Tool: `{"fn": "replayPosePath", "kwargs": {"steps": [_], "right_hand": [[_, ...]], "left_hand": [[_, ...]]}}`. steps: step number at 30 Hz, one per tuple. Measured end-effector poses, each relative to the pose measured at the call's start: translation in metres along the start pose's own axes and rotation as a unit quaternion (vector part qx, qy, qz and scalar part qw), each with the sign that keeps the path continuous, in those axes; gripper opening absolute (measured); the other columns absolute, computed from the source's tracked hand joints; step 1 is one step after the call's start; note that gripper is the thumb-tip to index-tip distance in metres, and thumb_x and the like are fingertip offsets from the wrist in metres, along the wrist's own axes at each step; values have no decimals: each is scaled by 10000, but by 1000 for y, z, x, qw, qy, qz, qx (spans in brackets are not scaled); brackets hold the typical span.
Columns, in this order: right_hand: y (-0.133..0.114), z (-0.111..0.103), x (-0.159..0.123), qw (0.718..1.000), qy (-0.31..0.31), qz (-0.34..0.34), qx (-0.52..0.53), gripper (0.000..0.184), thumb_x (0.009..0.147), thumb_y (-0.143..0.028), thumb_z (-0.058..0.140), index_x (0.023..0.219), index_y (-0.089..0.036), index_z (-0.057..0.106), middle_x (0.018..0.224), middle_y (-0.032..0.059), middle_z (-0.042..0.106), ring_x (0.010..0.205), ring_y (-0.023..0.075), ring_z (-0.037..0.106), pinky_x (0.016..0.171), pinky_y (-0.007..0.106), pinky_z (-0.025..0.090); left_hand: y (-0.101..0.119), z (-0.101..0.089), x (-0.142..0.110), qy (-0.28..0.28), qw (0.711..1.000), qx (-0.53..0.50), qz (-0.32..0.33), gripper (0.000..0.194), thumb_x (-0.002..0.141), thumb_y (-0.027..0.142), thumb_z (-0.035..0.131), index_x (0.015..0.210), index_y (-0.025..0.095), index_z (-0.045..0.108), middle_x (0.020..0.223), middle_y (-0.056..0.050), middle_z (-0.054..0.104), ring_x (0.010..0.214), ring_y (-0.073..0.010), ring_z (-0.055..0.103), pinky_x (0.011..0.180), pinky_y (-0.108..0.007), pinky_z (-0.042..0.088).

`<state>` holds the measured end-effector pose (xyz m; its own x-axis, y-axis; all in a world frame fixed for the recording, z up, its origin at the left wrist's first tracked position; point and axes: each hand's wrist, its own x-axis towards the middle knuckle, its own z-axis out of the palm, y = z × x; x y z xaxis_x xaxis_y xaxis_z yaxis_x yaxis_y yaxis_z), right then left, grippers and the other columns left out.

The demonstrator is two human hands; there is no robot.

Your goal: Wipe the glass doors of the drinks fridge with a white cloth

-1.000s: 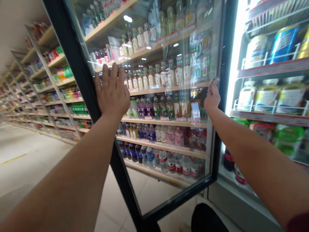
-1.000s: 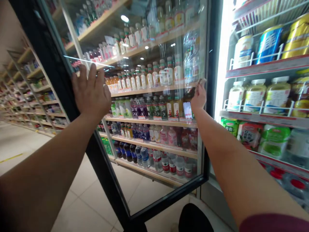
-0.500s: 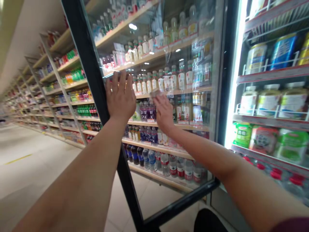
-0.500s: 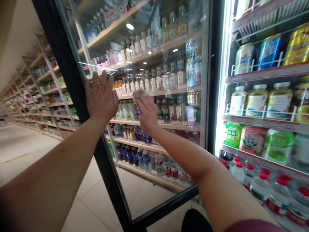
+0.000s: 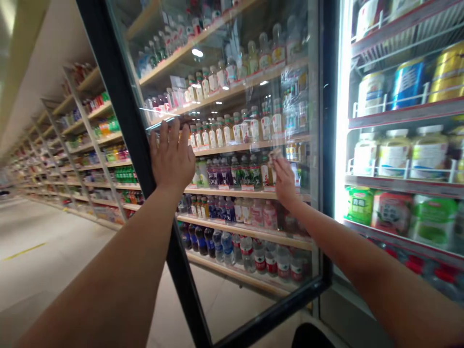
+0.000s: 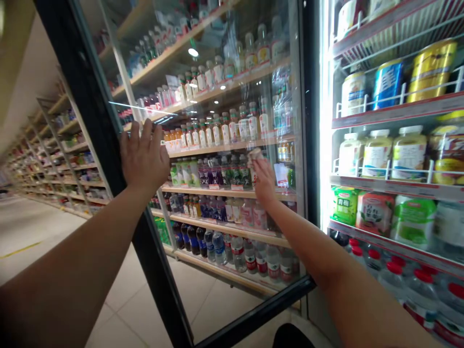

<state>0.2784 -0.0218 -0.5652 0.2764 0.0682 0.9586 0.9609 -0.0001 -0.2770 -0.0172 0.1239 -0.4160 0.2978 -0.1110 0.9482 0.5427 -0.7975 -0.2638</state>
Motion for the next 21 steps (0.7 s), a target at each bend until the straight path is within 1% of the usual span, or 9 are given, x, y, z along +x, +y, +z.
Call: {"fn": "replayPosePath", "kwargs": {"steps": [1,3,5,7,9,12,16,18,21], "right_hand": [[20,-12,-1,997,30,66,7,579,911,-104,366,1419,-210,623,1538,38,525,1507,190,377,1289,475,293],[54,-34,-7,988,69,135,0,578,897,-124,357,1417,-120,610,1542,126,505,1489,235,401,1278,528,291],[76,-48,-13,976,107,192,-7,586,894,-142,332,1414,-57,588,1521,200,499,1474,289,408,1250,620,281],[83,-51,-17,963,136,234,-5,595,908,-163,294,1423,-37,565,1500,232,497,1467,319,404,1223,681,274],[73,-41,-16,956,150,251,4,600,936,-192,259,1446,-51,542,1500,229,488,1474,319,389,1224,684,266],[31,-10,-16,961,138,239,26,596,964,-244,267,1481,-90,519,1547,202,449,1501,303,349,1255,642,242],[-62,37,-34,980,62,172,74,568,974,-294,352,1498,-159,525,1618,110,398,1548,256,287,1288,532,267],[-112,55,-47,983,-9,125,133,567,1034,-318,308,1567,-167,430,1679,82,284,1598,251,135,1303,547,212],[-172,72,-62,970,-88,118,193,574,1095,-387,237,1619,-172,329,1707,75,192,1609,238,15,1306,573,189]], "left_hand": [[1,0,0,-1,1000,-1,-4,517,1084,265,426,1575,107,384,1674,-124,290,1576,-314,162,1292,-588,111],[2,-1,0,-5,1000,-5,-11,517,1082,267,420,1569,95,395,1671,-130,294,1575,-317,168,1296,-577,101],[2,-1,0,-7,1000,-9,-16,518,1083,270,407,1570,92,398,1673,-128,290,1576,-318,166,1298,-570,93],[2,0,-1,-5,1000,-11,-18,518,1085,273,392,1573,99,396,1674,-123,290,1578,-314,161,1296,-569,95],[1,1,-1,-3,1000,-11,-17,521,1088,282,377,1576,101,391,1676,-122,285,1580,-311,151,1295,-565,95],[0,1,1,-7,1000,-8,-16,530,1090,303,352,1579,100,390,1678,-119,281,1585,-301,134,1299,-552,82],[2,-2,-3,-31,999,3,-12,583,1067,346,400,1598,111,354,1699,-137,201,1591,-319,78,1295,-575,75],[8,-3,-16,-47,999,-1,-7,579,1064,353,407,1601,142,359,1705,-137,179,1593,-330,39,1286,-599,96],[20,-2,-54,-75,996,-28,32,540,1084,312,340,1611,197,341,1684,-136,257,1591,-327,57,1268,-629,168]]}}
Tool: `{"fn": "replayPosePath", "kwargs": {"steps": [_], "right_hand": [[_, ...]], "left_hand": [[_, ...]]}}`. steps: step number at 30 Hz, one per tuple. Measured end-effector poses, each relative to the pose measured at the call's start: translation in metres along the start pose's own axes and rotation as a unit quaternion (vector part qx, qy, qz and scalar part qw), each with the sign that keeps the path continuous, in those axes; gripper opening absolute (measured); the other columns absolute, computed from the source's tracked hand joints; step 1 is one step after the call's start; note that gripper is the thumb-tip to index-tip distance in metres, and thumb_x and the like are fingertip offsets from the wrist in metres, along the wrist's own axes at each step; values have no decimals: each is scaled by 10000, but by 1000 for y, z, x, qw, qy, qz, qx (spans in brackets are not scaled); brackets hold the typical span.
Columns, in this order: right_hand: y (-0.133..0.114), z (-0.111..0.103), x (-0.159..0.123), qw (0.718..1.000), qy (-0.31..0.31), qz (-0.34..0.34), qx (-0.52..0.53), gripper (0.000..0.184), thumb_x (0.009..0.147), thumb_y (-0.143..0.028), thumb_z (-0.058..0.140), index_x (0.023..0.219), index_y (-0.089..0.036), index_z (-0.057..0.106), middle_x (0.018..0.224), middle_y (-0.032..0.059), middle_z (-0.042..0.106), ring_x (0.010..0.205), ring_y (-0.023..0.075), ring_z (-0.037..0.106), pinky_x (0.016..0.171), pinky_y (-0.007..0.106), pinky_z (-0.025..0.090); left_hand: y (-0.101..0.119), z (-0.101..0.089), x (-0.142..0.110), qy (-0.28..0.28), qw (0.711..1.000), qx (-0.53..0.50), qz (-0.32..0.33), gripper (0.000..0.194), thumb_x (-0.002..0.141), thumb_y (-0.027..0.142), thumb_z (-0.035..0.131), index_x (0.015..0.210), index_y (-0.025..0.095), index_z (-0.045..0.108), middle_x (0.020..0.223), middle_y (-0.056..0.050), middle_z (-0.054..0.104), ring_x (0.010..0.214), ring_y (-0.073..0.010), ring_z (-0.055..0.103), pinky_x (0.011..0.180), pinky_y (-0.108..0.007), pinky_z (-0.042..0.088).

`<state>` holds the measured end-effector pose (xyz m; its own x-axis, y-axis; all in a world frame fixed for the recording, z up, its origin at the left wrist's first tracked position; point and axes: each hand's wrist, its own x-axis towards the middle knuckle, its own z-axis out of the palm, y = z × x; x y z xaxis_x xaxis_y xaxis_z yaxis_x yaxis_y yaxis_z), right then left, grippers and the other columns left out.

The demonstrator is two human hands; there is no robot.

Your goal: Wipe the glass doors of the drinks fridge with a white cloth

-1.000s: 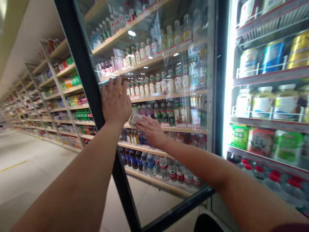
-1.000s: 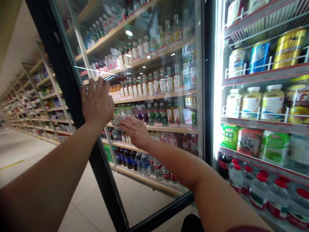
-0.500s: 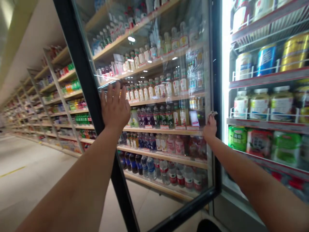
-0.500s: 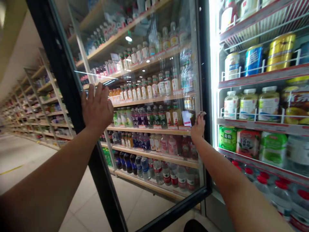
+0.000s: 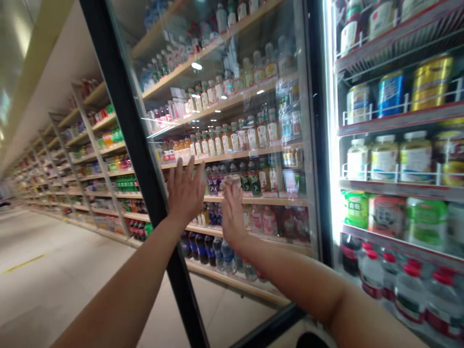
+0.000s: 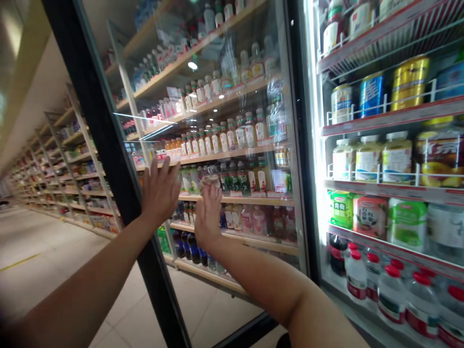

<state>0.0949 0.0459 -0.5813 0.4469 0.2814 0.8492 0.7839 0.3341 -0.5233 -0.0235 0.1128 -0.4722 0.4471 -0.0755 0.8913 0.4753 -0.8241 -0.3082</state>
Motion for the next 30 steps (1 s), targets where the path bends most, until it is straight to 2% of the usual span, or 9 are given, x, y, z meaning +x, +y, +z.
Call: {"fn": "replayPosePath", "kwargs": {"steps": [4,8,12,16,20,23,26,28,30], "right_hand": [[-26,13,-12,994,-39,-19,100,592,1112,-419,167,1637,-170,280,1700,67,203,1600,186,118,1326,497,202],[-13,-19,-14,992,-54,-55,98,606,1109,-475,229,1640,-186,279,1704,59,193,1581,163,202,1298,368,295],[33,-72,5,984,1,-149,-94,571,1102,-391,276,1647,-221,257,1695,77,241,1582,189,213,1289,427,278],[93,-117,40,955,85,-66,-275,574,1092,-382,241,1626,-185,307,1679,122,277,1579,238,221,1275,541,213],[132,-133,56,934,81,-66,-342,575,1087,-415,242,1606,-196,355,1670,122,303,1568,237,248,1270,547,184],[141,-131,55,925,94,-91,-357,579,1082,-409,253,1615,-197,333,1677,108,293,1575,222,224,1277,504,173],[141,-129,53,922,94,-104,-361,588,1079,-400,248,1619,-180,321,1675,106,298,1576,221,216,1274,488,179],[142,-128,53,920,99,-113,-363,588,1079,-393,242,1619,-174,322,1670,106,310,1576,213,215,1277,477,168],[143,-128,53,917,109,-121,-365,583,1081,-389,235,1616,-177,325,1667,101,320,1576,199,214,1281,463,153]], "left_hand": [[22,16,-55,-19,992,-59,113,665,1068,217,322,1672,261,46,1671,-122,299,1575,-268,193,1249,-537,325],[39,24,-78,-38,994,-16,104,781,1045,189,413,1667,230,-57,1611,-142,410,1541,-322,287,1216,-567,374],[52,25,-86,-61,994,27,90,719,1011,172,489,1663,218,191,1606,-127,413,1536,-369,282,1246,-633,294],[69,34,-112,-93,987,25,128,500,932,166,550,1430,144,591,1606,-121,416,1556,-392,196,1246,-614,335],[82,50,-124,-86,988,5,129,477,921,319,629,1348,109,609,1596,-196,409,1552,-428,169,1193,-655,402],[70,53,-90,-59,986,19,154,592,976,197,530,1544,110,386,1625,-211,343,1563,-370,143,1218,-622,376],[43,40,-20,-35,984,46,167,681,1018,151,399,1646,102,140,1663,-192,237,1570,-310,76,1282,-573,268],[23,23,35,-20,992,48,115,651,1045,210,314,1649,65,117,1689,-171,144,1575,-287,48,1320,-520,164],[7,5,85,19,998,39,35,671,1046,347,306,1629,35,198,1707,-142,22,1567,-332,-21,1314,-495,85]]}}
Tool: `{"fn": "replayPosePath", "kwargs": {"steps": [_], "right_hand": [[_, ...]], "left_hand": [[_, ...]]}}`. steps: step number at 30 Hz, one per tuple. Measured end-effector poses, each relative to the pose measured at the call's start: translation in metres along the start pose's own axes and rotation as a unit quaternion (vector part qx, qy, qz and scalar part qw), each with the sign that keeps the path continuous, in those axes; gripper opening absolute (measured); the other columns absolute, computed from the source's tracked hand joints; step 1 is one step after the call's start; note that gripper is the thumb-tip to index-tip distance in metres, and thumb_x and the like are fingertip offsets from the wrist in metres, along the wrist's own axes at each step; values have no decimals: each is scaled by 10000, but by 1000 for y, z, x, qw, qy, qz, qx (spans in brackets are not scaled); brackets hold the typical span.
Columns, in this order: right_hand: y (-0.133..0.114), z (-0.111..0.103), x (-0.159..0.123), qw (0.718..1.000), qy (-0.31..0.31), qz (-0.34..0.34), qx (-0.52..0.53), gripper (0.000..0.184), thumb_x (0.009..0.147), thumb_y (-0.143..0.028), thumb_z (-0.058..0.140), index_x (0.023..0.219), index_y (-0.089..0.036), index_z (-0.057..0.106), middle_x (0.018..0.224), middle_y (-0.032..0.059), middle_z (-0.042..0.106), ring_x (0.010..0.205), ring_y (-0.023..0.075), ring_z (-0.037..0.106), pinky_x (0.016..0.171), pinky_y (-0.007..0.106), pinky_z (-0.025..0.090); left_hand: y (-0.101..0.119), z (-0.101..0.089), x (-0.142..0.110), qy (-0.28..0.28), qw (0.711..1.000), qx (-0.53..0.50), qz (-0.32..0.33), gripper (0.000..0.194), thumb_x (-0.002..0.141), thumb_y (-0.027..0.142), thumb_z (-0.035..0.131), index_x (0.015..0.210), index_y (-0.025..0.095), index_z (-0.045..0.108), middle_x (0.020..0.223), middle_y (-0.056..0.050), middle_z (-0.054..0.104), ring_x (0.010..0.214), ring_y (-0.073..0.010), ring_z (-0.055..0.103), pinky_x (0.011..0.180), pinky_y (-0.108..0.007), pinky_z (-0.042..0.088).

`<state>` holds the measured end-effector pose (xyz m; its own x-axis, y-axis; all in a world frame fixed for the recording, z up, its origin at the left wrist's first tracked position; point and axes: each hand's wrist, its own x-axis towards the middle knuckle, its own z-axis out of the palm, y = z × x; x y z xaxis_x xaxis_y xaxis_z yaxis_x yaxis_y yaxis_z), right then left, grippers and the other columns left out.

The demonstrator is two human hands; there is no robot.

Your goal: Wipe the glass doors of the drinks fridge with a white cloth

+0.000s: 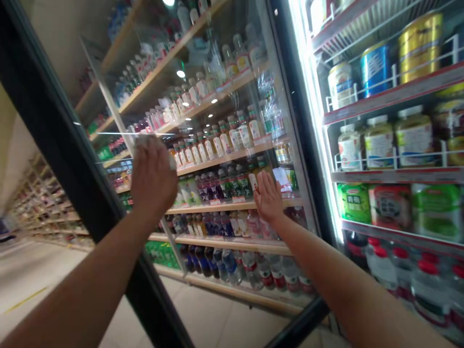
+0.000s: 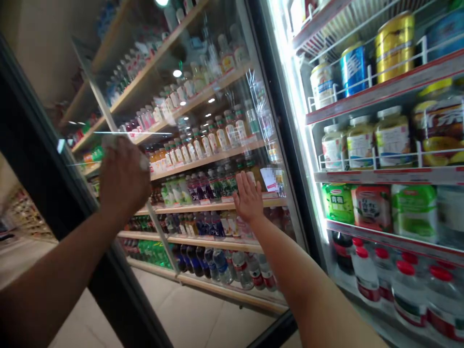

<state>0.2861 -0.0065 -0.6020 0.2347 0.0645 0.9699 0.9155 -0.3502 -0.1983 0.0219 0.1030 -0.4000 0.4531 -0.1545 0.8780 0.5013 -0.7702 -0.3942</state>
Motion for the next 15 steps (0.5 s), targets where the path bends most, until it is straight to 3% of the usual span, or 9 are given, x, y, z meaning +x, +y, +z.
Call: {"fn": "replayPosePath", "kwargs": {"steps": [3,5,7,8,10,11,12,14,15], "right_hand": [[2,1,0,1000,2,-5,0,583,1082,-394,230,1618,-181,317,1666,97,323,1577,191,210,1282,461,149],[2,0,0,1000,-7,-4,5,586,1082,-397,234,1621,-181,311,1670,101,314,1579,197,205,1282,471,153],[2,-2,0,1000,-18,0,13,587,1080,-391,240,1623,-178,309,1675,105,300,1581,208,197,1283,484,152],[3,-2,0,1000,-24,3,17,587,1079,-386,242,1624,-176,307,1677,106,293,1583,212,191,1284,490,147],[3,-3,0,999,-34,7,22,591,1076,-378,244,1627,-172,299,1680,107,284,1587,218,177,1288,500,136],[3,-3,0,999,-36,8,23,593,1074,-375,245,1629,-171,295,1681,107,283,1588,219,171,1290,501,131],[3,-3,0,999,-36,7,23,594,1073,-374,246,1630,-172,293,1680,106,284,1589,216,168,1291,499,129],[4,-2,-1,999,-31,4,20,594,1071,-372,251,1630,-176,291,1678,102,291,1589,207,169,1292,490,131],[4,-2,-1,999,-28,2,18,593,1071,-372,254,1629,-179,293,1676,101,297,1588,202,172,1292,485,134]], "left_hand": [[-10,-10,38,18,996,-11,-83,801,1044,593,204,1588,10,285,1707,-163,22,1551,-373,-63,1260,-565,78],[1,-3,25,7,999,-13,-53,812,1057,597,201,1582,-18,276,1701,-193,59,1559,-353,-45,1265,-563,103],[24,14,-18,-19,999,-20,43,701,1079,449,277,1599,-19,239,1697,-199,84,1570,-321,-14,1298,-501,132],[38,25,-49,-44,992,-28,118,654,1076,355,320,1602,-25,237,1682,-227,127,1573,-331,26,1313,-523,126],[65,44,-113,-80,971,-47,221,559,1043,235,408,1597,177,364,1612,-89,412,1549,-213,266,1314,-389,228],[76,51,-141,-106,953,-59,277,557,1016,182,435,1569,253,423,1550,-25,513,1496,-156,389,1289,-326,288],[82,56,-162,-132,920,-78,359,556,993,146,440,1542,231,466,1520,-35,549,1465,-166,444,1281,-348,311],[82,58,-174,-167,895,-76,408,539,965,111,453,1490,201,537,1521,-31,549,1475,-200,432,1285,-380,305],[75,55,-164,-172,898,-69,399,536,959,94,441,1476,178,552,1531,-44,537,1491,-217,407,1290,-400,293]]}}
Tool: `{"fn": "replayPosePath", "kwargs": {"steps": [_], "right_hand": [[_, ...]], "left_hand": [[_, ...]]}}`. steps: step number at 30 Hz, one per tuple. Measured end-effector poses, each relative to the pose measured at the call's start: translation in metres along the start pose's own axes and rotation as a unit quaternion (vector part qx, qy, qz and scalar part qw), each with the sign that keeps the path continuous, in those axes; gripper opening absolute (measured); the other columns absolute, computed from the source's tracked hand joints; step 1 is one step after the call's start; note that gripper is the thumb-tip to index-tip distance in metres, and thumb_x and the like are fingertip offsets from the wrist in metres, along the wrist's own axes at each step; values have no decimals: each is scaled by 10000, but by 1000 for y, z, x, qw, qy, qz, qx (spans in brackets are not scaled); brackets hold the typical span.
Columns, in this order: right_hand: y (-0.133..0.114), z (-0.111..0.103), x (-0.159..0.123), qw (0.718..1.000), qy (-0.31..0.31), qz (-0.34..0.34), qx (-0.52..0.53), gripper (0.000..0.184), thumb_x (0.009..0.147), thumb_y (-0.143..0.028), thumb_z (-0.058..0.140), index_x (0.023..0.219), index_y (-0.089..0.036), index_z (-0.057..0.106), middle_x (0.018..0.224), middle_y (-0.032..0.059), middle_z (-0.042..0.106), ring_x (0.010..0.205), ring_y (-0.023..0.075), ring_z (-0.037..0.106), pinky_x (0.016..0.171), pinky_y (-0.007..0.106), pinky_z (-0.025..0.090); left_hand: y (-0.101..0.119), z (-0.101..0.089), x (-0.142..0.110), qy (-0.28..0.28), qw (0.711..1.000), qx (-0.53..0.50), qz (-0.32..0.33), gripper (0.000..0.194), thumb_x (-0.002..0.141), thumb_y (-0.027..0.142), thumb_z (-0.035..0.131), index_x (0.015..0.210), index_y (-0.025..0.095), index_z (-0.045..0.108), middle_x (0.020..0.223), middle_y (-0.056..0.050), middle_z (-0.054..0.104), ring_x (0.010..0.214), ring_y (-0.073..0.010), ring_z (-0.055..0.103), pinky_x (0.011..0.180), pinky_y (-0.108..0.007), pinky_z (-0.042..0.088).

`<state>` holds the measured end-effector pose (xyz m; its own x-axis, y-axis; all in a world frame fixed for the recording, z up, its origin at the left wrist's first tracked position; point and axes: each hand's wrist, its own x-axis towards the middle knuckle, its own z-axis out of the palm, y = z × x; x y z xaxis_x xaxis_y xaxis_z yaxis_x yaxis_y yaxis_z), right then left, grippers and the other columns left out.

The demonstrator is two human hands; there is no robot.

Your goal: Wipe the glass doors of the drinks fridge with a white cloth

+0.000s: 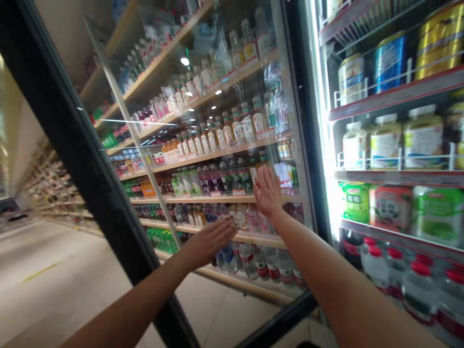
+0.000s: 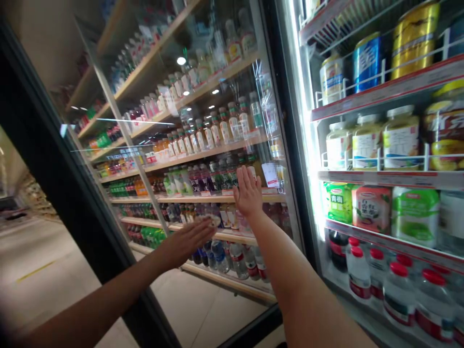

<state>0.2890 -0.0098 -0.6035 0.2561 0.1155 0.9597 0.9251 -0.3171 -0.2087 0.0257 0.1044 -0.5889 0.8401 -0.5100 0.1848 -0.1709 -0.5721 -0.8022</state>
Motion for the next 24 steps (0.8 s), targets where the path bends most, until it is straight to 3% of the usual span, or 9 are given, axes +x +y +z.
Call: {"fn": "replayPosePath", "kwargs": {"steps": [4,7,9,12,16,17,19,21,24], "right_hand": [[0,0,0,1000,6,-2,-4,593,1067,-379,259,1623,-179,312,1668,99,316,1584,203,193,1289,475,158],[1,-1,-1,1000,7,-3,-5,600,1066,-389,250,1614,-160,334,1664,117,321,1579,223,211,1283,493,169],[1,-2,-1,1000,4,-4,-6,603,1065,-395,247,1611,-156,341,1664,122,317,1576,235,222,1279,509,173],[3,-3,-2,1000,-4,1,-8,611,1059,-391,248,1619,-160,324,1670,117,306,1577,240,221,1280,513,176],[3,-4,-3,1000,-1,2,-10,620,1050,-377,270,1626,-150,307,1672,119,300,1578,244,217,1284,500,182],[3,-3,-3,1000,2,0,-10,618,1050,-375,272,1624,-148,312,1670,121,305,1575,246,225,1283,500,186],[3,-3,-4,1000,13,-5,-12,611,1055,-378,266,1616,-145,330,1661,126,324,1566,249,253,1279,501,196],[2,-2,-5,999,28,-6,-15,603,1061,-385,257,1608,-148,350,1650,128,346,1555,249,284,1276,499,204],[2,-1,-6,999,42,-10,-21,599,1067,-391,266,1606,-146,350,1642,134,361,1546,252,305,1271,507,219]], "left_hand": [[-100,-70,22,81,968,-3,-236,476,1019,141,349,1449,131,554,1590,-81,456,1537,-200,311,1296,-417,275],[-175,-128,35,161,917,30,-364,552,1104,330,206,1576,64,311,1727,-78,-4,1587,-266,-81,1311,-575,85],[-200,-148,37,190,876,46,-441,696,1108,523,189,1579,16,265,1725,-102,-42,1583,-246,-99,1308,-498,39],[-187,-140,39,160,882,56,-440,673,1111,399,258,1526,-130,249,1689,-258,102,1587,-273,-6,1306,-516,47],[-100,-80,36,90,936,49,-337,481,1067,240,366,1484,24,468,1630,-172,370,1583,-253,157,1319,-460,162],[-77,-64,32,66,956,43,-282,432,1055,213,384,1444,112,544,1575,-107,478,1562,-217,245,1315,-420,199],[-45,-41,21,-10,996,28,-79,427,1057,181,392,1454,154,547,1548,-76,516,1535,-198,316,1303,-399,239],[-42,-36,12,-46,998,36,7,452,1049,174,427,1494,148,505,1569,-74,489,1538,-213,308,1301,-401,250],[-88,-63,10,-17,993,86,-74,502,1043,140,421,1543,105,413,1619,-120,400,1558,-250,245,1296,-464,261]]}}
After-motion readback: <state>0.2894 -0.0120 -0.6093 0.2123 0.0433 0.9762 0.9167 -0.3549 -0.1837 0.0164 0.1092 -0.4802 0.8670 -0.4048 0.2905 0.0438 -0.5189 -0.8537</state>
